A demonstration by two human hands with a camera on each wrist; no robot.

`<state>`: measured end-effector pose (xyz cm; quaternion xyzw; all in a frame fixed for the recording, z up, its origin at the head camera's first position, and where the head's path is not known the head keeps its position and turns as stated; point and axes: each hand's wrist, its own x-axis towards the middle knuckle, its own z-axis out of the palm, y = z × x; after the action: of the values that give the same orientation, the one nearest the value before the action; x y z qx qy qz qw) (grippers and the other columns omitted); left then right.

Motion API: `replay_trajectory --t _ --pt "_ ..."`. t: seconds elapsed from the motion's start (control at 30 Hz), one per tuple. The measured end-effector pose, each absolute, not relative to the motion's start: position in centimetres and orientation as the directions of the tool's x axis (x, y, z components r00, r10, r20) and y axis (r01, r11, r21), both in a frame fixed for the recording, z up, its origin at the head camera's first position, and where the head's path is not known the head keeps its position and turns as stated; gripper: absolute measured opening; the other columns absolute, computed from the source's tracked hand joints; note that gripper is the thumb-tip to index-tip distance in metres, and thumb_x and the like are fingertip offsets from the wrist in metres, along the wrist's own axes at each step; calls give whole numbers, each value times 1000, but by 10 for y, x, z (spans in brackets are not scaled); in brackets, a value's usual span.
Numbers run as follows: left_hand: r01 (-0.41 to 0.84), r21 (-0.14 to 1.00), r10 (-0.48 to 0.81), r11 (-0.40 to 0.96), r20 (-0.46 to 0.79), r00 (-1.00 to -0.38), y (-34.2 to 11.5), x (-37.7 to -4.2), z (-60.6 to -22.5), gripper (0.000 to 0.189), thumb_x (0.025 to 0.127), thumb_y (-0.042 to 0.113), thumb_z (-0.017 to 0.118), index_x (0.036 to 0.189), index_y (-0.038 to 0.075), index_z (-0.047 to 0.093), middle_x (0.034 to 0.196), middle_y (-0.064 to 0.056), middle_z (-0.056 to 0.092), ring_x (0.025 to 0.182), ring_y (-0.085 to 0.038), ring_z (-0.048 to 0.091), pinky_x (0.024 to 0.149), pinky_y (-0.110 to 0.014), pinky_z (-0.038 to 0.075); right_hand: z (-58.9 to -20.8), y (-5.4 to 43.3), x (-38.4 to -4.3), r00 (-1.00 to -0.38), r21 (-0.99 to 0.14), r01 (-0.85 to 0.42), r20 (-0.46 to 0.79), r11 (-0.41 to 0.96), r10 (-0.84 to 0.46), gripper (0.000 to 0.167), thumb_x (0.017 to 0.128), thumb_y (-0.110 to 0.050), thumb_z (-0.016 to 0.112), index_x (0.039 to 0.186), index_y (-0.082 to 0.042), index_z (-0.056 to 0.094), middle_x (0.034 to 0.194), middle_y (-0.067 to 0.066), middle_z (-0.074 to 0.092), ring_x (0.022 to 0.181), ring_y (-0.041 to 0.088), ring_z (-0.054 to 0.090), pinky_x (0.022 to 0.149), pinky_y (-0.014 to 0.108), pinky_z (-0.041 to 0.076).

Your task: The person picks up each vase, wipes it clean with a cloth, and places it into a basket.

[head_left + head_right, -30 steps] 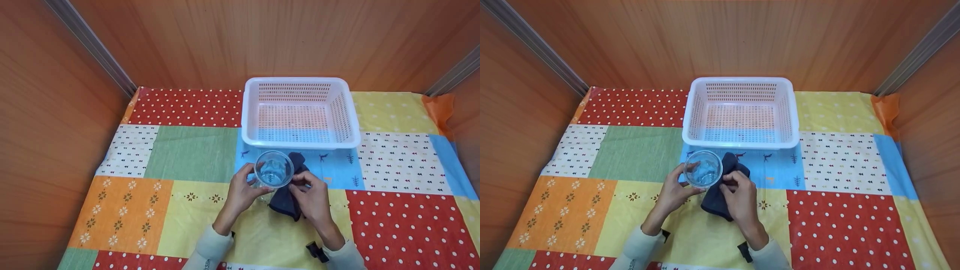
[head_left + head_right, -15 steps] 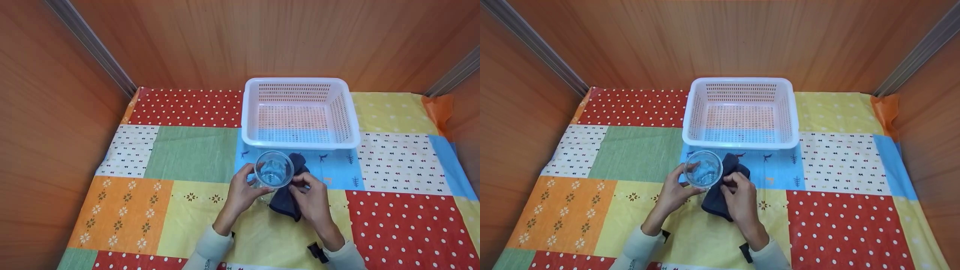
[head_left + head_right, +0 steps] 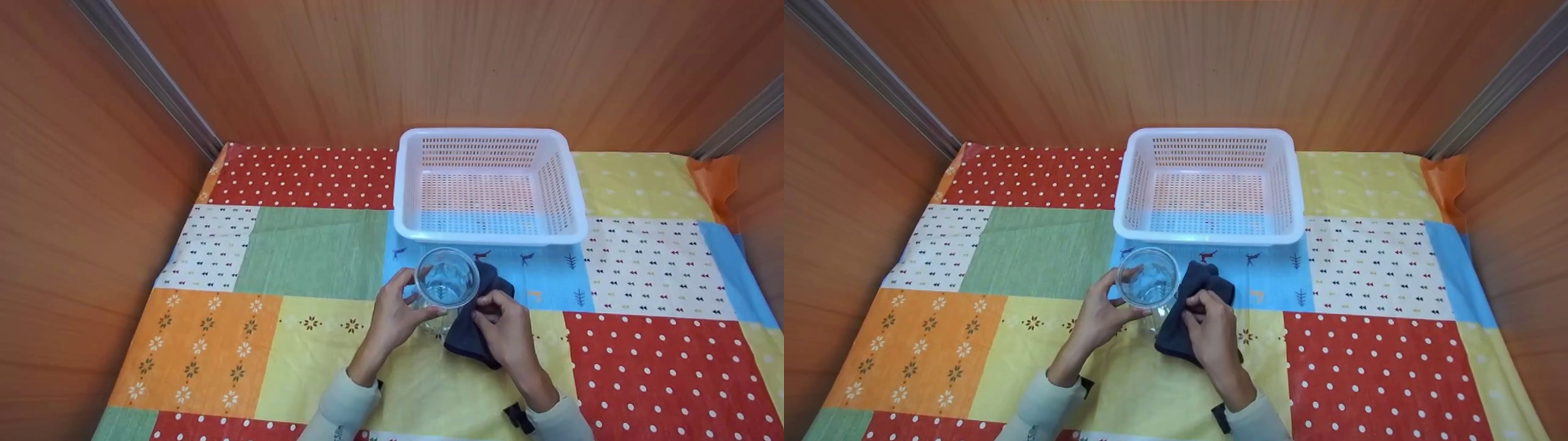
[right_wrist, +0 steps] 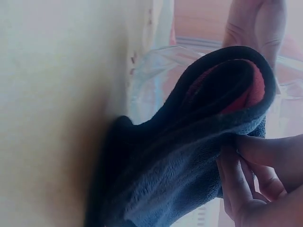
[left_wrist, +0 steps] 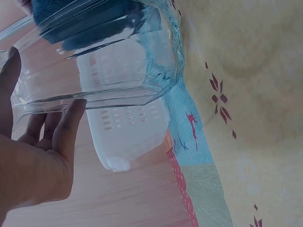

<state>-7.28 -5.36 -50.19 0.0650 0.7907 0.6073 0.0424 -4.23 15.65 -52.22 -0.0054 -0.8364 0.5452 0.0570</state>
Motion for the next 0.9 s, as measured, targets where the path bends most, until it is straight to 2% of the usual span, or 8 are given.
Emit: replay_trajectory --t 0.1,0.3,0.6,0.9 --pt "47 967 155 251 8 -988 -53 -73 -501 60 77 4 95 130 1 66 127 -19 67 121 -32 62 100 -53 58 -527 158 -43 -995 -906 -39 75 421 69 19 85 19 74 91 2 68 98 16 71 95 35 76 81 34 65" --pt "40 968 148 247 3 -989 -53 -74 -502 59 76 6 95 129 5 68 128 -18 67 122 -32 62 100 -54 58 -534 159 -44 -996 -897 -11 47 441 71 20 85 18 75 91 1 68 99 17 71 94 35 77 80 40 65" --pt "64 967 138 246 31 -990 -52 -73 -503 63 74 3 96 130 4 68 126 -20 68 121 -34 63 98 -55 59 -540 161 -45 -998 -883 -26 53 469 45 21 84 18 76 90 0 66 97 17 74 92 35 77 78 42 65" --pt "50 973 145 227 17 -989 -53 -72 -503 59 76 6 95 129 6 68 128 -19 68 121 -33 62 100 -58 57 -544 161 -45 -998 -882 -7 36 472 53 20 84 17 75 89 -1 67 96 16 74 91 34 77 79 43 65"
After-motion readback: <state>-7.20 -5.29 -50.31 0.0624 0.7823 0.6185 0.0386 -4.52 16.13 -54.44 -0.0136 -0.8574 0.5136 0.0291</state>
